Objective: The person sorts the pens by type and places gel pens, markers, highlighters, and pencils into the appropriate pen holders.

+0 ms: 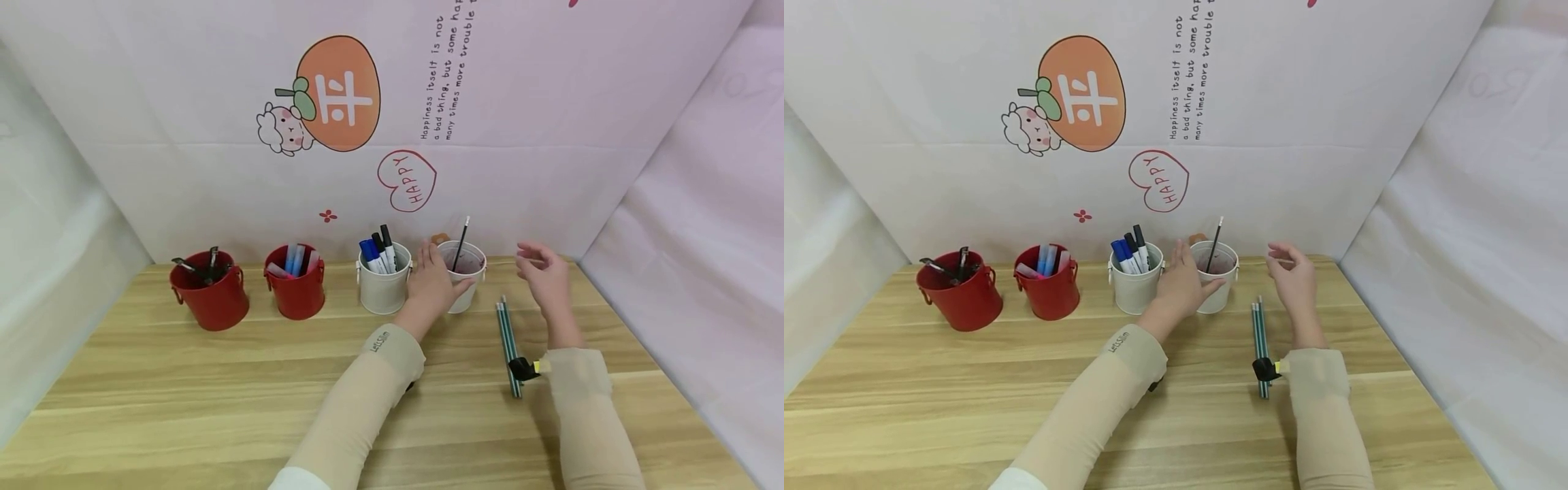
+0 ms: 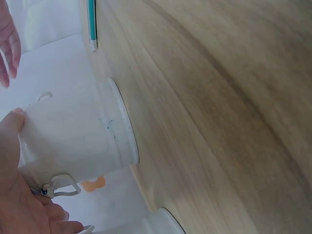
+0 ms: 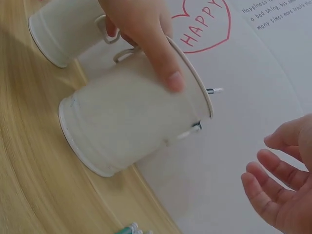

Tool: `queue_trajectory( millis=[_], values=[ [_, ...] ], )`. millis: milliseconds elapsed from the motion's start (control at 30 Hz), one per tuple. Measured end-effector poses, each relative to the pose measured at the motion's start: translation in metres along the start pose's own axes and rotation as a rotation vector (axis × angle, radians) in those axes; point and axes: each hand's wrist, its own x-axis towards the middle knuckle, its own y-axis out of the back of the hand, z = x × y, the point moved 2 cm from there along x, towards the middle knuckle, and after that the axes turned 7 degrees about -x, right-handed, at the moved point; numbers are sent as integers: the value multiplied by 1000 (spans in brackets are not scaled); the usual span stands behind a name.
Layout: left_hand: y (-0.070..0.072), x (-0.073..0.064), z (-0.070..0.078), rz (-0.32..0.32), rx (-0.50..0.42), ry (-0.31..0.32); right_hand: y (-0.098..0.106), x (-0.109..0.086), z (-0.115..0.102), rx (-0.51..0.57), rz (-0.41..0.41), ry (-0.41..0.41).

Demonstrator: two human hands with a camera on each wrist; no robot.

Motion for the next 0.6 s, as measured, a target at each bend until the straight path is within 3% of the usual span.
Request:
queue_trajectory(
  millis=[167, 433, 600],
  values=[
    [1, 0, 0, 7, 14, 3, 9, -3, 6, -38, -121, -10],
    [1, -1, -1, -12, -2, 10, 13, -5, 24, -114, -368, -129],
    [0, 0, 0, -5, -10, 3, 13, -5, 34, -164, -470, -177]
  ],
)
